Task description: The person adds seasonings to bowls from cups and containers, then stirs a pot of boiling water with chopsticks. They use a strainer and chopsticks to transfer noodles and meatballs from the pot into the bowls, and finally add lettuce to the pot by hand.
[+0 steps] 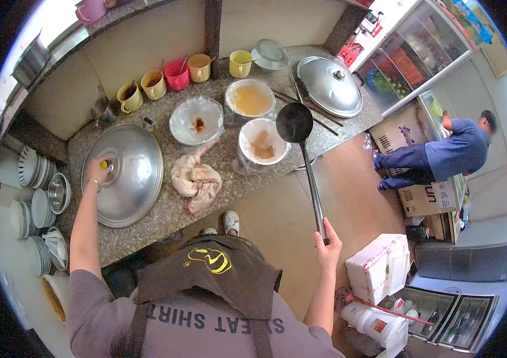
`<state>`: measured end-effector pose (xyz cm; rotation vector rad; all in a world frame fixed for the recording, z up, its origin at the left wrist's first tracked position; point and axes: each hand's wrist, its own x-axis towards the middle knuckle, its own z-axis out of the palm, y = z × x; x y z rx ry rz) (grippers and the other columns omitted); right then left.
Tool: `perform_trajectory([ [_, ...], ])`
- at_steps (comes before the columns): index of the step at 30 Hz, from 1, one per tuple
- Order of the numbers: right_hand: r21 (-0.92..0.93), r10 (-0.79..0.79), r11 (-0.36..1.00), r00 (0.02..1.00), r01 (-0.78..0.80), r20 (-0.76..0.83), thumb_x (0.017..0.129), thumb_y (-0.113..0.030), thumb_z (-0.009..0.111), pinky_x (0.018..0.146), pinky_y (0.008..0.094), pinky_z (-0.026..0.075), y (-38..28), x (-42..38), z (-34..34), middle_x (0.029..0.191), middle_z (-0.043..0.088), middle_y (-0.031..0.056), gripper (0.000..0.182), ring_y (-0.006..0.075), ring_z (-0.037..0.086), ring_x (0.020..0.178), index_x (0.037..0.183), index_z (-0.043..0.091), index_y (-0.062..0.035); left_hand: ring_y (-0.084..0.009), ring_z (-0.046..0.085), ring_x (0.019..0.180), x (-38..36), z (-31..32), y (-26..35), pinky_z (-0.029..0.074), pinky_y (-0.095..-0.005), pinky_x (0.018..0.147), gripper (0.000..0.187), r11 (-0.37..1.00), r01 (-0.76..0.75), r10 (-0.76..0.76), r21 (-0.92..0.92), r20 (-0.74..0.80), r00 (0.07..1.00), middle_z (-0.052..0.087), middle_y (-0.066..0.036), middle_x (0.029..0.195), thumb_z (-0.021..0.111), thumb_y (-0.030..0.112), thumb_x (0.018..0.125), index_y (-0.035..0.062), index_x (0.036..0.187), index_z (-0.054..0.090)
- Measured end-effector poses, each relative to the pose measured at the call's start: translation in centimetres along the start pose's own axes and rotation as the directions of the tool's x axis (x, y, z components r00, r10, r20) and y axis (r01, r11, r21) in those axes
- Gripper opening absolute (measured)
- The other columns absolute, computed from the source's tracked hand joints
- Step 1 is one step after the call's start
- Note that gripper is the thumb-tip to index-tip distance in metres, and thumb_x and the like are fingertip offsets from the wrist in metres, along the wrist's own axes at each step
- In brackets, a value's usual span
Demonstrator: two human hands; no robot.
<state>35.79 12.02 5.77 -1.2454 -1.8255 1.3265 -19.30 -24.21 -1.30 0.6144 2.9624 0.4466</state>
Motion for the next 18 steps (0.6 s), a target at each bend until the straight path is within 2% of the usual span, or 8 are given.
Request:
perform_trajectory([
  [5, -0.173, -0.085, 0.982, 0.995, 0.073, -0.059, 0.076, -0.002, 0.056, 0.052, 0.0181, 0.04, -0.4, -1.0, -0.4, 0.08, 0.059, 0.0004, 0.041, 0.0034, 0.047, 0.058, 0.117, 0.049, -0.0022, -0.0332, 0.052, 0.089, -1.2, -1.8, 1.4, 0.042, -0.0362, 0.08, 0.03, 0.999, -0.04, 0.04, 0.005, -0.036, 0.999, 0.057, -0.018, 0.091, 0.062, 0.01, 0.062, 0.0103, 0.091, 0.062],
  [7, -0.283, -0.358, 0.904, 0.93, 0.321, -0.088, 0.075, 0.0, 0.056, 0.056, 0.0204, 0.044, 0.0, -1.0, -0.3, 0.088, 0.059, 0.003, 0.041, 0.0069, 0.052, 0.062, 0.116, 0.049, -0.0021, -0.0331, 0.052, 0.09, -1.7, -2.9, 1.7, 0.041, -0.0362, 0.081, 0.029, 0.998, -0.047, 0.045, -0.033, -0.041, 0.998, 0.057, -0.018, 0.09, 0.063, 0.011, 0.061, 0.0087, 0.091, 0.062],
  [10, -0.473, -0.365, 0.832, 0.928, 0.289, -0.076, 0.074, 0.001, 0.057, 0.068, 0.0241, 0.045, -0.5, -1.4, -0.6, 0.094, 0.06, 0.0068, 0.041, 0.012, 0.057, 0.076, 0.114, 0.051, -0.0031, -0.0332, 0.051, 0.088, -2.8, -5.6, 2.7, 0.041, -0.036, 0.081, 0.03, 0.995, -0.088, 0.081, -0.049, -0.129, 0.988, 0.057, -0.018, 0.089, 0.063, 0.012, 0.061, 0.0048, 0.091, 0.061],
  [11, -0.472, -0.369, 0.83, 0.927, 0.296, -0.068, 0.074, 0.001, 0.057, 0.068, 0.0241, 0.045, -0.9, -1.5, -0.5, 0.094, 0.06, 0.0068, 0.041, 0.012, 0.057, 0.076, 0.114, 0.051, -0.0031, -0.0332, 0.051, 0.088, -3.3, -6.8, 2.9, 0.041, -0.036, 0.081, 0.03, 0.996, -0.08, 0.072, -0.051, -0.132, 0.989, 0.057, -0.018, 0.089, 0.063, 0.012, 0.061, 0.0048, 0.091, 0.061],
  [13, -0.616, -0.535, 0.662, 0.845, 0.427, 0.01, 0.073, 0.001, 0.057, 0.072, 0.0258, 0.045, -1.8, -1.7, -0.3, 0.097, 0.06, 0.0107, 0.041, 0.0157, 0.058, 0.087, 0.113, 0.052, -0.004, -0.0328, 0.051, 0.087, -4.1, -8.3, 2.5, 0.041, -0.036, 0.081, 0.031, 0.996, -0.089, 0.083, -0.031, -0.163, 0.983, 0.057, -0.018, 0.089, 0.062, 0.012, 0.062, 0.0052, 0.092, 0.061],
  [14, -0.611, -0.54, 0.658, 0.841, 0.439, 0.023, 0.073, 0.001, 0.057, 0.072, 0.0258, 0.045, -2.0, -1.8, -0.2, 0.097, 0.06, 0.0107, 0.041, 0.0157, 0.058, 0.087, 0.113, 0.052, -0.004, -0.0323, 0.052, 0.086, -4.3, -8.3, 1.0, 0.041, -0.0363, 0.079, 0.032, 0.989, -0.144, 0.131, -0.043, -0.22, 0.967, 0.056, -0.018, 0.087, 0.063, 0.012, 0.062, 0.005, 0.093, 0.061],
  [16, -0.627, -0.526, 0.642, 0.849, 0.441, 0.059, 0.071, 0.0, 0.057, 0.073, 0.0318, 0.046, -2.1, -1.9, 0.1, 0.099, 0.059, 0.0141, 0.037, 0.0255, 0.059, 0.088, 0.108, 0.055, -0.0033, -0.032, 0.052, 0.084, -5.7, -10.1, 0.4, 0.041, -0.0362, 0.077, 0.033, 0.991, -0.117, 0.1, -0.062, -0.22, 0.97, 0.055, -0.017, 0.087, 0.062, 0.013, 0.062, 0.0052, 0.093, 0.061],
  [18, -0.561, -0.504, 0.685, 0.859, 0.464, 0.095, 0.071, 0.0, 0.057, 0.073, 0.0309, 0.046, -2.6, -1.8, 1.1, 0.1, 0.059, 0.0138, 0.037, 0.0236, 0.059, 0.087, 0.108, 0.055, -0.0037, -0.0313, 0.052, 0.081, -7.6, -11.7, -0.7, 0.041, -0.0357, 0.073, 0.033, 0.985, -0.138, 0.107, -0.105, -0.258, 0.96, 0.052, -0.015, 0.083, 0.061, 0.013, 0.063, 0.006, 0.095, 0.06],
])
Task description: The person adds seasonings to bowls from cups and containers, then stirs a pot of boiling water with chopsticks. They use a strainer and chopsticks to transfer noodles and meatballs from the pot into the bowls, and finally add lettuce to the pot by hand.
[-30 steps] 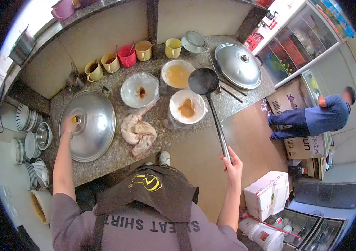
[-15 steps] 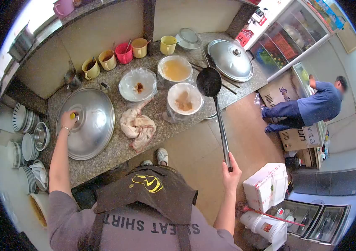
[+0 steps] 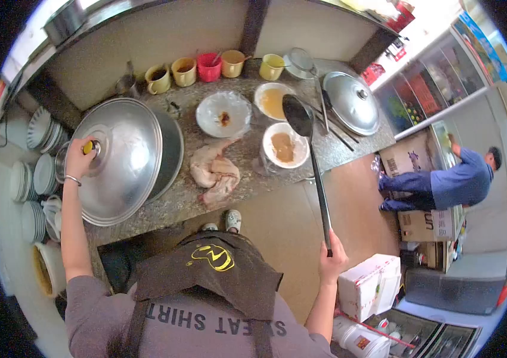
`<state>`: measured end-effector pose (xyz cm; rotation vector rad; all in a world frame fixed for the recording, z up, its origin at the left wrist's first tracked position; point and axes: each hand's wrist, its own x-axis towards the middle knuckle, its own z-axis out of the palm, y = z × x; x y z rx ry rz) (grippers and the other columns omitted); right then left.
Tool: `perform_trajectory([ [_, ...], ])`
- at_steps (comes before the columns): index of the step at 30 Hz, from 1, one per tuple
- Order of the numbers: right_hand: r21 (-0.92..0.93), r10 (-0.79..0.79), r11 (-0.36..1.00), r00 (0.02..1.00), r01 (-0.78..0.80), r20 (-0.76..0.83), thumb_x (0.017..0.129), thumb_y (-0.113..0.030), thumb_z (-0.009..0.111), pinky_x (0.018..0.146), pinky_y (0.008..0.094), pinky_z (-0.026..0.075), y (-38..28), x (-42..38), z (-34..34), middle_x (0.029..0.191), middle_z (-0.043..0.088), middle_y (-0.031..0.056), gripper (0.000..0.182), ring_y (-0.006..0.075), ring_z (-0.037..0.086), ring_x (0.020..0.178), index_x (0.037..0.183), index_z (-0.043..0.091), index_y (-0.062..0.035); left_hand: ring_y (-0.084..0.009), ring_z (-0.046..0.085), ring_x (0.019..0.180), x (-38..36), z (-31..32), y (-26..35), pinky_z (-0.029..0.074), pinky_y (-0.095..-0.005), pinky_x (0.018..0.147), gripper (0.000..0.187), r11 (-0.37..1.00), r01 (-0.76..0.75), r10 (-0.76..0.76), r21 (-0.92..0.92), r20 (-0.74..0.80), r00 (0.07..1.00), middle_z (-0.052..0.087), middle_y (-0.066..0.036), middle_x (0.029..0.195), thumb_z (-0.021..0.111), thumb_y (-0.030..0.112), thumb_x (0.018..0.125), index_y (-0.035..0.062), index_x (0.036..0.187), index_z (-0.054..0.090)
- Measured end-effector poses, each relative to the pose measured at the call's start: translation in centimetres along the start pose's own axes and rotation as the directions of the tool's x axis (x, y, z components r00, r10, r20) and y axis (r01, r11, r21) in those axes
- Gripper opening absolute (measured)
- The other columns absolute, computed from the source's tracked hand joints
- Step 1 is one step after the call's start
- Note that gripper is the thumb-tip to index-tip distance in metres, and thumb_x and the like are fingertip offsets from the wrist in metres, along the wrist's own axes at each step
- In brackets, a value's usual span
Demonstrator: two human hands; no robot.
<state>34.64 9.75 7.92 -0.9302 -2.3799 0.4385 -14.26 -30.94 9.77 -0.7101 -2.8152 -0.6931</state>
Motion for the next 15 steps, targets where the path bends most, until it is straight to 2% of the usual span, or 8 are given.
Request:
perform_trajectory([
  [2, 0.093, -0.005, 0.996, 0.998, -0.001, 0.061, 0.071, 0.0, 0.058, 0.072, 0.0299, 0.046, -1.2, 0.4, 1.2, 0.1, 0.059, 0.0134, 0.037, 0.0216, 0.06, 0.087, 0.108, 0.056, -0.004, -0.031, 0.051, 0.079, -1.9, -2.0, -0.3, 0.041, -0.0356, 0.072, 0.033, 0.999, 0.048, -0.048, -0.005, -0.03, 0.998, 0.052, -0.015, 0.082, 0.061, 0.014, 0.063, 0.0063, 0.095, 0.06],
  [4, 0.365, 0.091, 0.912, 0.959, -0.189, 0.269, 0.072, 0.0, 0.058, 0.071, 0.0274, 0.046, -3.0, 1.3, 3.1, 0.1, 0.06, 0.0132, 0.037, 0.016, 0.059, 0.086, 0.109, 0.055, -0.0044, -0.0303, 0.051, 0.077, -4.0, -3.7, -1.3, 0.041, -0.035, 0.071, 0.034, 0.999, 0.052, -0.053, -0.01, -0.083, 0.995, 0.05, -0.014, 0.079, 0.06, 0.015, 0.063, 0.0062, 0.096, 0.06],
  [5, 0.38, 0.065, 0.908, 0.953, -0.179, 0.295, 0.072, 0.0, 0.058, 0.071, 0.0274, 0.046, -4.5, 2.1, 4.2, 0.1, 0.06, 0.0132, 0.037, 0.016, 0.059, 0.086, 0.109, 0.055, -0.0044, -0.0303, 0.051, 0.077, -4.9, -4.3, -2.0, 0.041, -0.035, 0.071, 0.034, 0.996, 0.084, -0.083, 0.011, -0.092, 0.992, 0.05, -0.014, 0.079, 0.06, 0.015, 0.063, 0.0062, 0.096, 0.06],
  [7, 0.385, 0.047, 0.873, 0.837, -0.299, 0.545, 0.073, 0.0, 0.057, 0.068, 0.0257, 0.045, -8.2, 4.3, 6.6, 0.099, 0.061, 0.0121, 0.037, 0.0122, 0.058, 0.082, 0.11, 0.055, -0.0043, -0.0299, 0.051, 0.076, -7.1, -5.5, -2.9, 0.041, -0.0341, 0.071, 0.034, 0.989, 0.136, -0.142, -0.059, -0.095, 0.985, 0.05, -0.015, 0.079, 0.06, 0.015, 0.063, 0.006, 0.096, 0.06],
  [9, 0.415, -0.143, 0.902, 0.822, -0.122, 0.552, 0.073, -0.005, 0.059, 0.064, 0.0266, 0.045, -11.1, 5.9, 10.8, 0.094, 0.061, 0.0151, 0.037, 0.0168, 0.06, 0.071, 0.11, 0.055, -0.008, -0.0294, 0.051, 0.076, -9.3, -6.8, -2.8, 0.041, -0.0334, 0.07, 0.034, 0.983, 0.182, -0.184, -0.031, -0.11, 0.977, 0.05, -0.015, 0.078, 0.06, 0.015, 0.063, 0.005, 0.095, 0.06],
  [11, 0.38, -0.242, 0.925, 0.756, -0.009, 0.608, 0.073, -0.014, 0.059, 0.063, 0.031, 0.046, -14.1, 7.4, 15.6, 0.087, 0.06, 0.0183, 0.035, 0.0247, 0.06, 0.068, 0.108, 0.056, -0.0121, -0.0288, 0.051, 0.075, -11.5, -7.8, -2.6, 0.041, -0.0332, 0.07, 0.033, 0.976, 0.214, -0.209, 0.027, -0.142, 0.968, 0.05, -0.015, 0.077, 0.06, 0.014, 0.063, 0.0044, 0.094, 0.06],
  [13, 0.367, -0.407, 0.902, 0.739, 0.23, 0.537, 0.069, -0.015, 0.059, 0.063, 0.035, 0.046, -16.7, 8.3, 21.3, 0.078, 0.061, 0.0168, 0.039, 0.0262, 0.059, 0.066, 0.108, 0.057, -0.0145, -0.0287, 0.051, 0.074, -13.7, -8.4, -3.0, 0.041, -0.033, 0.069, 0.032, 0.961, 0.275, -0.269, 0.021, -0.141, 0.953, 0.049, -0.015, 0.076, 0.06, 0.014, 0.063, 0.0047, 0.093, 0.061],
  [15, 0.177, -0.347, 0.934, 0.678, 0.309, 0.648, 0.068, -0.016, 0.057, 0.067, 0.0394, 0.046, -21.0, 9.1, 23.7, 0.079, 0.06, 0.017, 0.035, 0.0323, 0.058, 0.074, 0.103, 0.059, -0.0156, -0.0284, 0.051, 0.072, -15.9, -8.8, -3.1, 0.041, -0.0326, 0.067, 0.031, 0.947, 0.322, -0.32, -0.005, -0.142, 0.937, 0.049, -0.014, 0.077, 0.06, 0.015, 0.062, 0.0056, 0.092, 0.061],
])
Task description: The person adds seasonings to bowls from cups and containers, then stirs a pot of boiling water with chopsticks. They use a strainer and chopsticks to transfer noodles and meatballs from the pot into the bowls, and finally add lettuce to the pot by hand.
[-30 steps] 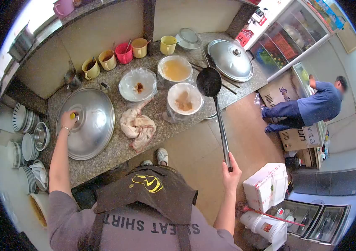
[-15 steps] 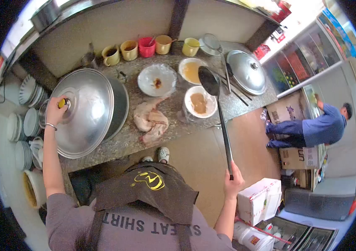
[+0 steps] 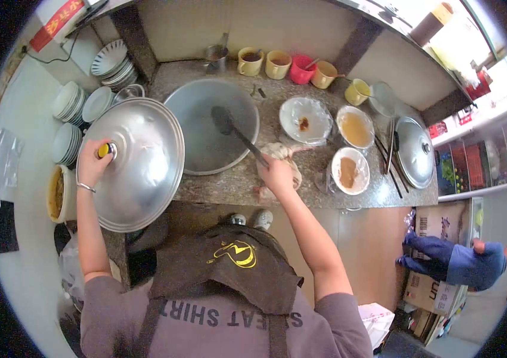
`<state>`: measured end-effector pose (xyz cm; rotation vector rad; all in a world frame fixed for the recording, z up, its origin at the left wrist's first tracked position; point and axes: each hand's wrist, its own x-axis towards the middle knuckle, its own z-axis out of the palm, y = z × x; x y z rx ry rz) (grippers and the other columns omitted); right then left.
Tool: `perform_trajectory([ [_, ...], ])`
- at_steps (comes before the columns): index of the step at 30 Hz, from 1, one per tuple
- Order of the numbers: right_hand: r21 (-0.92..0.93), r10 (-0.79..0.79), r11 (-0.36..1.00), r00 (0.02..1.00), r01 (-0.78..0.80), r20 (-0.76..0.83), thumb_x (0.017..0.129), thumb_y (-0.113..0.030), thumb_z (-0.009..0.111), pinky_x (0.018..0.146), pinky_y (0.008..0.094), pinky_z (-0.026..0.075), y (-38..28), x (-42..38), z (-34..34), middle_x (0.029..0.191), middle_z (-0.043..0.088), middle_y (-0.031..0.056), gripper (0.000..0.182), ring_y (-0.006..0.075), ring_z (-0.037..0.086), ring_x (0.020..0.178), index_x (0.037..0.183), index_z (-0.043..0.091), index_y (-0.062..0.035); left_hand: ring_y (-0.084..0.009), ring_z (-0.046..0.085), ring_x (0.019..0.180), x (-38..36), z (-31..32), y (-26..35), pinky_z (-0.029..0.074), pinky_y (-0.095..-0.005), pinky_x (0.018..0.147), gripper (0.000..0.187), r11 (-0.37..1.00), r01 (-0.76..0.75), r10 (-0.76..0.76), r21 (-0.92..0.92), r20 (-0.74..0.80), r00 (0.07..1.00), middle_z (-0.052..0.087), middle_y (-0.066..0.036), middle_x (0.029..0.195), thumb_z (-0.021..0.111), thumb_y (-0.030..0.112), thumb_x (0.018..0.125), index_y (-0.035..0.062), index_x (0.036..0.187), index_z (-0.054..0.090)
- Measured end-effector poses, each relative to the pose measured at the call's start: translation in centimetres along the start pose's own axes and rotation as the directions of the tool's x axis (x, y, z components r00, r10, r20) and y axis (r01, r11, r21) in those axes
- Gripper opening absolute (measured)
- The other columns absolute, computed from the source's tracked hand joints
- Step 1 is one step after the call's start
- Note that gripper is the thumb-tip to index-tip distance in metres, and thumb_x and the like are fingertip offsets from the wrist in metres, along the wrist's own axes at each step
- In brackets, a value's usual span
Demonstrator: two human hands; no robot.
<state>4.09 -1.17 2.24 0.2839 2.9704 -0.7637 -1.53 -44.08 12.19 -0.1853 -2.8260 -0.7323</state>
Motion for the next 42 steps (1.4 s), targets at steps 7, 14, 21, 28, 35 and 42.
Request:
perform_trajectory([
  [7, 0.082, -0.18, 0.98, 0.984, 0.179, 0.001, 0.067, -0.014, 0.059, 0.063, 0.0351, 0.046, 1.6, 5.3, 7.4, 0.077, 0.061, 0.0145, 0.032, 0.0274, 0.059, 0.07, 0.097, 0.061, -0.0075, -0.0267, 0.053, 0.074, -4.8, -1.7, -2.1, 0.043, -0.0311, 0.068, 0.031, 0.988, 0.148, -0.15, -0.048, -0.033, 0.988, 0.05, -0.013, 0.082, 0.061, 0.012, 0.062, 0.0046, 0.092, 0.061],
  [14, 0.705, 0.108, 0.631, 0.937, -0.323, 0.333, 0.073, -0.009, 0.057, 0.043, 0.0183, 0.034, 3.5, -1.5, -1.7, 0.071, 0.059, 0.0054, 0.036, 0.0048, 0.044, 0.049, 0.107, 0.054, 0.0034, -0.0286, 0.052, 0.076, -3.8, -0.6, -2.1, 0.043, -0.0325, 0.069, 0.029, 0.989, 0.12, -0.12, -0.084, 0.008, 0.993, 0.051, -0.014, 0.081, 0.062, 0.015, 0.062, 0.0059, 0.09, 0.061],
  [21, 0.852, 0.282, 0.367, 0.917, -0.374, 0.282, 0.078, -0.005, 0.053, 0.04, 0.0149, 0.03, 6.2, -12.8, -9.1, 0.08, 0.06, 0.0099, 0.043, 0.0045, 0.041, 0.049, 0.119, 0.043, 0.0019, -0.0307, 0.052, 0.079, 2.8, 4.5, 1.7, 0.042, -0.0359, 0.072, 0.028, 0.996, -0.087, 0.09, -0.033, 0.11, 0.99, 0.053, -0.014, 0.084, 0.062, 0.019, 0.063, 0.0085, 0.089, 0.062],
  [28, 0.942, 0.52, 0.272, 0.854, -0.195, 0.026, 0.078, -0.005, 0.052, 0.04, 0.0141, 0.031, 8.9, -23.8, -11.1, 0.083, 0.059, 0.0137, 0.042, 0.005, 0.042, 0.047, 0.119, 0.044, 0.0018, -0.0319, 0.052, 0.086, 10.1, 14.2, 5.8, 0.042, -0.0366, 0.077, 0.027, 0.963, -0.262, 0.271, -0.071, 0.259, 0.927, 0.054, -0.014, 0.09, 0.061, 0.017, 0.065, 0.0115, 0.091, 0.061],
  [35, 0.887, 0.683, 0.444, 0.688, -0.124, -0.245, 0.078, -0.004, 0.054, 0.044, 0.0152, 0.035, 10.5, -28.5, -10.2, 0.082, 0.06, 0.0079, 0.039, 0.0039, 0.045, 0.051, 0.116, 0.047, 0.0017, -0.0316, 0.053, 0.089, 14.3, 19.0, 10.3, 0.042, -0.0361, 0.081, 0.025, 0.928, -0.37, 0.359, -0.037, 0.354, 0.864, 0.055, -0.015, 0.098, 0.062, 0.013, 0.063, 0.0119, 0.087, 0.063],
  [42, 0.748, 0.704, 0.636, 0.54, -0.19, -0.462, 0.075, -0.001, 0.057, 0.049, 0.0177, 0.039, 11.5, -29.7, -9.5, 0.074, 0.055, 0.0009, 0.038, 0.0047, 0.047, 0.055, 0.112, 0.05, 0.0033, -0.0329, 0.052, 0.087, 15.3, 22.2, 9.0, 0.042, -0.037, 0.078, 0.027, 0.886, -0.459, 0.453, -0.061, 0.318, 0.833, 0.057, -0.017, 0.088, 0.062, 0.009, 0.06, 0.0128, 0.086, 0.064],
])
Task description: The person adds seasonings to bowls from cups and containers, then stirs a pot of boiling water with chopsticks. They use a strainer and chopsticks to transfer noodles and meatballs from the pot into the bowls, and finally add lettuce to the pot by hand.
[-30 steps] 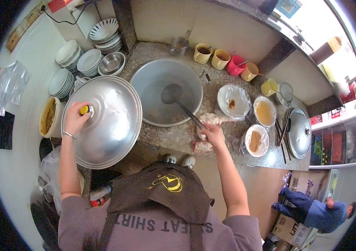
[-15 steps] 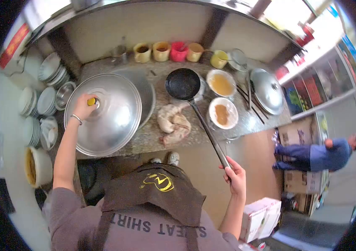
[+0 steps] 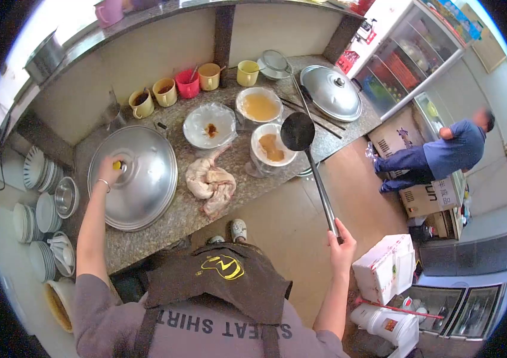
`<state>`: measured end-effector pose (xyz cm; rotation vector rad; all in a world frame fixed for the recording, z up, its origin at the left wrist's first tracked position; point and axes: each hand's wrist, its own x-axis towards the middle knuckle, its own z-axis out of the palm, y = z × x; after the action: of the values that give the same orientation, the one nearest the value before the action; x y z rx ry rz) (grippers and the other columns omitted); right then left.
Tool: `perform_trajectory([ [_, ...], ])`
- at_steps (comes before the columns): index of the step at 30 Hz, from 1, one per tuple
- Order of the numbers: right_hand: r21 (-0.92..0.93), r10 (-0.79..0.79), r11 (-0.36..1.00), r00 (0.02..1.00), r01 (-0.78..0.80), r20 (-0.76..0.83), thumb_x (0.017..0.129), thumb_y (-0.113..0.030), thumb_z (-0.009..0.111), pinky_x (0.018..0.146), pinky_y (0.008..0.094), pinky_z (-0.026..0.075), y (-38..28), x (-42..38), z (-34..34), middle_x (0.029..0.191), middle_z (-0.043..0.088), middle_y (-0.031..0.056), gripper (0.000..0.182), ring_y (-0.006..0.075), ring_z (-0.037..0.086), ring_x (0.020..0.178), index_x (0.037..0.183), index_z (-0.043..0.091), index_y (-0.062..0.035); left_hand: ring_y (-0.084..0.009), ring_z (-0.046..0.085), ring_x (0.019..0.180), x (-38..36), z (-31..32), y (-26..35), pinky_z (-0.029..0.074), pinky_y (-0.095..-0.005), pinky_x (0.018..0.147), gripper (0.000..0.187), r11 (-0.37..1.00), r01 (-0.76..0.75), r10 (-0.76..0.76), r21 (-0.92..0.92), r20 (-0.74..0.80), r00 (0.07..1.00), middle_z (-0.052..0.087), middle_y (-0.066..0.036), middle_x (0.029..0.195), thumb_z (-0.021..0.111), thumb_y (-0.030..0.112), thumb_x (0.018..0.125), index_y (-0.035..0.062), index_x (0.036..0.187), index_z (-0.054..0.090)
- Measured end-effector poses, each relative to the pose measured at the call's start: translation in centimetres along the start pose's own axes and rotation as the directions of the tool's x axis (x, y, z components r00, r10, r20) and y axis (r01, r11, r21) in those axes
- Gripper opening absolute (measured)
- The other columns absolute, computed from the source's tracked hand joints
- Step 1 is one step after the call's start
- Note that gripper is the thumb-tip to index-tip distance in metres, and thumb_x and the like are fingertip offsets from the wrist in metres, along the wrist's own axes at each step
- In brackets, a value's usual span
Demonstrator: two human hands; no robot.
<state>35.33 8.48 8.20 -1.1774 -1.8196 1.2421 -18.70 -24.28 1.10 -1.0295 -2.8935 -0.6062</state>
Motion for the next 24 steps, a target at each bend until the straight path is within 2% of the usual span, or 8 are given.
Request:
perform_trajectory([
  [2, -0.106, -0.023, 0.994, 0.999, 0.019, -0.039, 0.076, -0.001, 0.057, 0.049, 0.0181, 0.038, 0.0, 0.1, -0.7, 0.072, 0.053, -0.0004, 0.037, 0.0047, 0.046, 0.055, 0.112, 0.051, 0.0022, -0.0327, 0.052, 0.087, 0.0, 0.3, -0.1, 0.042, -0.0364, 0.078, 0.029, 0.997, 0.081, -0.079, -0.016, 0.06, 0.995, 0.056, -0.016, 0.089, 0.062, 0.008, 0.059, 0.0118, 0.088, 0.063],
  [6, -0.067, -0.054, 0.997, 0.996, 0.049, -0.076, 0.076, -0.001, 0.057, 0.052, 0.0185, 0.039, -0.6, 0.3, -1.8, 0.072, 0.053, -0.0004, 0.037, 0.0047, 0.046, 0.057, 0.113, 0.051, 0.0018, -0.0322, 0.052, 0.088, -0.5, 1.0, -0.6, 0.042, -0.0356, 0.079, 0.033, 0.996, 0.086, -0.084, -0.031, 0.061, 0.995, 0.056, -0.015, 0.091, 0.061, 0.005, 0.06, 0.0097, 0.092, 0.062],
  [12, -0.011, 0.008, 1.0, 0.996, -0.009, -0.086, 0.076, 0.0, 0.057, 0.053, 0.0185, 0.04, -2.0, 1.6, -3.0, 0.078, 0.056, 0.002, 0.038, 0.0049, 0.047, 0.06, 0.113, 0.05, 0.0019, -0.031, 0.05, 0.094, -1.2, 1.3, -1.0, 0.04, -0.0348, 0.083, 0.033, 0.993, 0.108, -0.106, -0.054, 0.043, 0.993, 0.053, -0.015, 0.099, 0.061, 0.005, 0.063, 0.0105, 0.096, 0.058],
  [15, -0.006, 0.002, 1.0, 0.998, -0.003, -0.056, 0.075, 0.001, 0.057, 0.053, 0.0182, 0.04, -1.5, 2.9, -3.6, 0.079, 0.057, 0.0025, 0.039, 0.005, 0.048, 0.06, 0.113, 0.05, 0.002, -0.0301, 0.047, 0.1, -2.1, 1.1, 0.6, 0.038, -0.0339, 0.086, 0.039, 0.987, 0.157, -0.159, -0.039, -0.047, 0.986, 0.052, -0.014, 0.104, 0.061, 0.006, 0.064, 0.0085, 0.103, 0.055],
  [17, -0.013, -0.012, 1.0, 1.0, 0.011, -0.026, 0.075, 0.001, 0.057, 0.052, 0.0181, 0.041, -1.0, 4.0, -4.1, 0.079, 0.057, 0.0025, 0.039, 0.0051, 0.048, 0.06, 0.113, 0.05, 0.0022, -0.0291, 0.045, 0.105, -2.9, 1.5, 1.3, 0.036, -0.033, 0.09, 0.044, 0.972, 0.214, -0.228, -0.093, -0.173, 0.958, 0.05, -0.015, 0.107, 0.061, 0.007, 0.065, 0.0059, 0.108, 0.051],
  [19, -0.034, -0.03, 0.999, 0.999, 0.03, 0.026, 0.074, 0.001, 0.055, 0.051, 0.0169, 0.038, -0.2, 5.3, -4.6, 0.085, 0.061, 0.0068, 0.04, 0.0047, 0.048, 0.058, 0.114, 0.049, 0.0026, -0.0291, 0.045, 0.105, -4.0, 1.7, 2.6, 0.036, -0.0334, 0.09, 0.045, 0.967, 0.234, -0.252, -0.1, -0.229, 0.94, 0.051, -0.015, 0.107, 0.061, 0.007, 0.066, 0.0048, 0.109, 0.051],
  [23, -0.082, 0.008, 0.997, 0.993, 0.001, 0.115, 0.073, 0.001, 0.056, 0.05, 0.0171, 0.038, 1.2, 8.7, -6.0, 0.078, 0.058, 0.004, 0.038, 0.0051, 0.048, 0.056, 0.112, 0.051, 0.0033, -0.029, 0.046, 0.104, -6.3, 4.6, 4.8, 0.035, -0.035, 0.09, 0.045, 0.958, 0.264, -0.286, -0.111, -0.404, 0.869, 0.051, -0.016, 0.105, 0.062, 0.009, 0.067, 0.0028, 0.109, 0.05],
  [24, -0.088, 0.004, 0.996, 0.991, 0.008, 0.137, 0.073, 0.001, 0.056, 0.05, 0.0171, 0.038, 1.5, 9.7, -6.4, 0.078, 0.058, 0.004, 0.038, 0.0051, 0.048, 0.056, 0.112, 0.051, 0.0033, -0.029, 0.046, 0.104, -7.0, 5.5, 6.0, 0.035, -0.035, 0.09, 0.045, 0.951, 0.286, -0.307, -0.113, -0.406, 0.861, 0.051, -0.016, 0.105, 0.062, 0.009, 0.067, 0.0028, 0.109, 0.05],
])
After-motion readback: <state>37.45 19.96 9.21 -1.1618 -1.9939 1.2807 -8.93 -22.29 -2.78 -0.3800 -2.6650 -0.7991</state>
